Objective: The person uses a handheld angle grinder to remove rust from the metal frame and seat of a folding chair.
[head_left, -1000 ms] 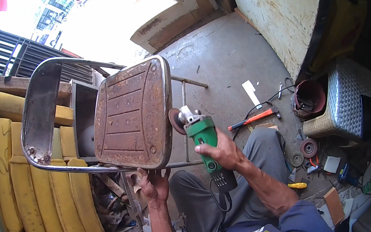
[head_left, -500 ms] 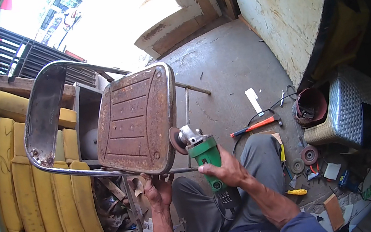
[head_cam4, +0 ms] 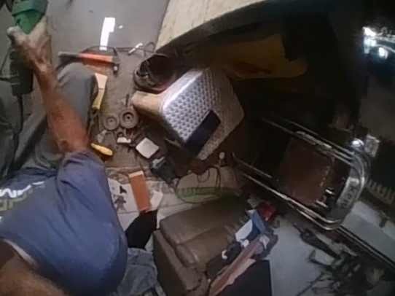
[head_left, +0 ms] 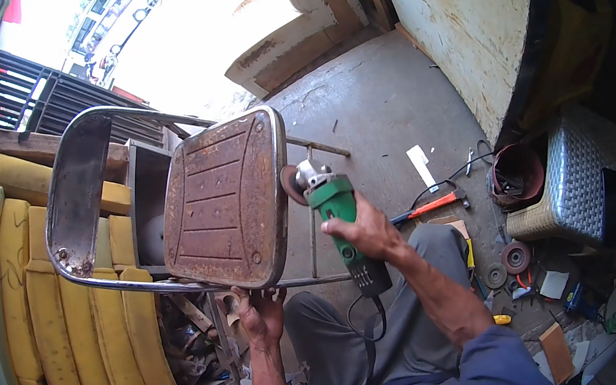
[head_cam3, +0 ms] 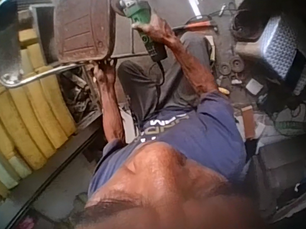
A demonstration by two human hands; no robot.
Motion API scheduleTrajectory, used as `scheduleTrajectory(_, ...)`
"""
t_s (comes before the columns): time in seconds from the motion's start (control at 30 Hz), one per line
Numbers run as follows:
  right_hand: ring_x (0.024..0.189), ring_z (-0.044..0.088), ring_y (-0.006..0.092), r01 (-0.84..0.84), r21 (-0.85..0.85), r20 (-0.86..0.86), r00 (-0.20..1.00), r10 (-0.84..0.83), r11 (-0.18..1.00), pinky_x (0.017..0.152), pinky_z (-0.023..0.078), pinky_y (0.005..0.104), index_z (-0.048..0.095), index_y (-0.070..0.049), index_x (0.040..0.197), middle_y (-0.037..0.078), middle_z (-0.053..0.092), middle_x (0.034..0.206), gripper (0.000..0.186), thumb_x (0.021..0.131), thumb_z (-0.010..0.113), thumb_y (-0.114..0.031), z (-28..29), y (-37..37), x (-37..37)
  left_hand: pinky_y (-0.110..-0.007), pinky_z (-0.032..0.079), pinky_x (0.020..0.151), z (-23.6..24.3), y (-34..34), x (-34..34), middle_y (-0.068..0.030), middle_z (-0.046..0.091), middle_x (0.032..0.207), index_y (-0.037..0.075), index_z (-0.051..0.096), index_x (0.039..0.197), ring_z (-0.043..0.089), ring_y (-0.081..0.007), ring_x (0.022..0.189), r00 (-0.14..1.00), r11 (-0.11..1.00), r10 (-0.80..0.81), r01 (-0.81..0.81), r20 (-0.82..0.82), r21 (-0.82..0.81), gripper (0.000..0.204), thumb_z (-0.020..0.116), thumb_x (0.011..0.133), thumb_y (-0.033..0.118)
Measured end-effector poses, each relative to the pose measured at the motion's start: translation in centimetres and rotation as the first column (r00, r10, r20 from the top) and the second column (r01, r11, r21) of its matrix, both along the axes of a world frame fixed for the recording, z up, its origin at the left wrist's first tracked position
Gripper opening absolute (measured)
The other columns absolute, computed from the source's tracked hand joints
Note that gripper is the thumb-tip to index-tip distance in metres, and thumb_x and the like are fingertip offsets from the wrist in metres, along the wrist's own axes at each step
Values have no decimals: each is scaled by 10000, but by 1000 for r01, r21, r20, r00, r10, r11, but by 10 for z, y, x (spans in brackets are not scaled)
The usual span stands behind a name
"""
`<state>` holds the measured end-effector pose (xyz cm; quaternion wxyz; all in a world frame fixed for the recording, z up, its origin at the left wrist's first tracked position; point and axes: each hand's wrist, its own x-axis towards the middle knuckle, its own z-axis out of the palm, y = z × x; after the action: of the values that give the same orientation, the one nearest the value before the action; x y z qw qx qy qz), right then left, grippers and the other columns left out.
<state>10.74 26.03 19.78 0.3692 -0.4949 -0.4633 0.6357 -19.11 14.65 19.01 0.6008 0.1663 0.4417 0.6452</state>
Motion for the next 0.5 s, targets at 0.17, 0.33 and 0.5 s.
scheduleTrajectory(0.17,915,666,232,82,247,29,995,-92,965,824,543,368,569,11,1231,142,671,1026,620,813,759,-406,-25,-17,-16,-502,440,962,7,1,4,15,680,1002,205,670,1188,591,-167,895,1000,1000,-4,4,-22,5,448,501,1019,583)
scheduleTrajectory(0.33,884,623,174,-18,-19,-166,986,15,1000,811,525,332,583,-9,1251,75,635,1002,645,796,764,-428,7,24,5,-504,463,936,-3,-2,-3,18,650,994,207,664,1179,556,-172,882,999,1000,27,-27,-25,-16,408,520,1025,556)
scheduleTrajectory(0.5,820,616,154,39,143,-190,982,-11,989,731,521,320,605,-24,1170,62,631,946,559,803,759,-416,-13,-11,-5,-502,444,943,1,-1,0,40,656,981,225,660,1202,551,-150,864,999,999,23,-25,-47,-35,429,525,1012,585)
